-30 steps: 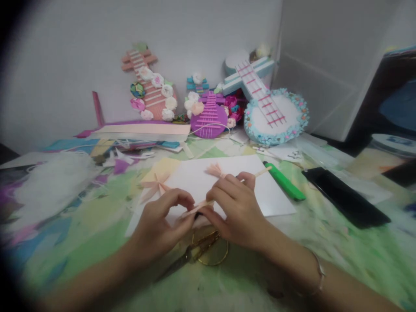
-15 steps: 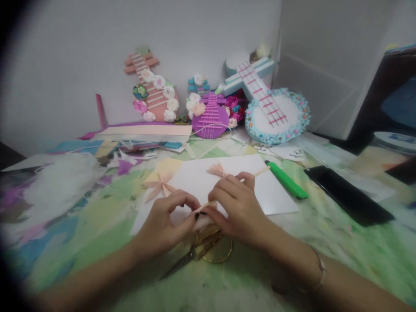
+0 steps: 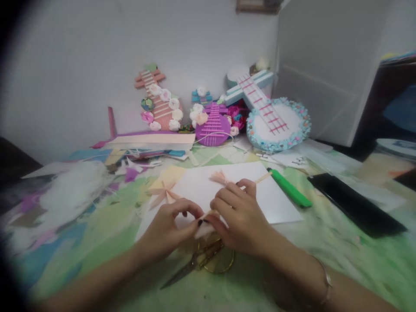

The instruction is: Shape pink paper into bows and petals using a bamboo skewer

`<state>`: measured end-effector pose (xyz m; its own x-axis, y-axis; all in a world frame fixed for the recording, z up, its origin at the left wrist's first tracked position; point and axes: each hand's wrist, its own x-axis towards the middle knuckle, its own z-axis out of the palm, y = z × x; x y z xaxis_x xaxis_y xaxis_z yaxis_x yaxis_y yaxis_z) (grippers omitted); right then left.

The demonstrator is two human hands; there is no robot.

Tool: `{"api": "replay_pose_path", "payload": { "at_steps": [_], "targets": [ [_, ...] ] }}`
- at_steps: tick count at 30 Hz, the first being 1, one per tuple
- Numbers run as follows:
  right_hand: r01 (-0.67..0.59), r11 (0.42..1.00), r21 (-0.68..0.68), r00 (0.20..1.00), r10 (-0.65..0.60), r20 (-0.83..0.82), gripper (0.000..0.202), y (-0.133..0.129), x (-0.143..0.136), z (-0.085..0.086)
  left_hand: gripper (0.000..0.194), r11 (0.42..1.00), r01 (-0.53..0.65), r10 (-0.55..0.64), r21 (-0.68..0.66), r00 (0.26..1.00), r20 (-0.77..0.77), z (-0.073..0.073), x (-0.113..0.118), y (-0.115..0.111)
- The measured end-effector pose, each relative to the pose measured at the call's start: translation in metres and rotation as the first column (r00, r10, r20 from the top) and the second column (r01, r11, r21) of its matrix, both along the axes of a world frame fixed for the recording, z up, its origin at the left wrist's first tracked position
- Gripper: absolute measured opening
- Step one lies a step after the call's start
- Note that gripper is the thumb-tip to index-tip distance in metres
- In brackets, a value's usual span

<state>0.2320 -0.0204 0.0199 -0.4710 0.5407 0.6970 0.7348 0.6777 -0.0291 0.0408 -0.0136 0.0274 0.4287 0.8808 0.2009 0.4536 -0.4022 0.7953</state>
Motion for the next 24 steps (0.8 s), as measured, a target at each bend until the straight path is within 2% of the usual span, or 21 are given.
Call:
{"api": "replay_pose_path", "payload": {
  "at_steps": [5,11,16,18,24],
  "targets": [
    [0.016,0.999,-0.038,0.999,-0.015,0.046,0.015,0.003,0.002,0.0,0.015,0.982,-0.025,0.03,0.188,0.999,-0.025,-0.005,0.004,-0.001],
    [0.093,0.996,-0.012,0.996,-0.093,-0.002,0.019,0.008,0.001,-0.002,0.016,0.928,-0.042,0.058,0.371,0.998,-0.033,-0.01,0.008,0.007],
    [0.109,0.994,-0.021,0.988,-0.11,-0.108,0.02,0.004,-0.002,0.004,0.012,0.786,-0.038,0.113,0.617,0.99,-0.084,-0.007,0.007,0.004],
    [0.111,0.994,-0.023,0.985,-0.113,-0.134,0.02,0.002,-0.002,0.006,0.012,0.751,-0.075,0.153,0.656,0.986,-0.061,-0.006,0.009,-0.002],
    [0.066,0.997,-0.035,0.987,-0.07,-0.145,0.019,-0.001,-0.006,0.003,0.011,0.7,-0.246,0.307,0.67,0.951,0.029,-0.015,0.017,-0.018]
  ]
}}
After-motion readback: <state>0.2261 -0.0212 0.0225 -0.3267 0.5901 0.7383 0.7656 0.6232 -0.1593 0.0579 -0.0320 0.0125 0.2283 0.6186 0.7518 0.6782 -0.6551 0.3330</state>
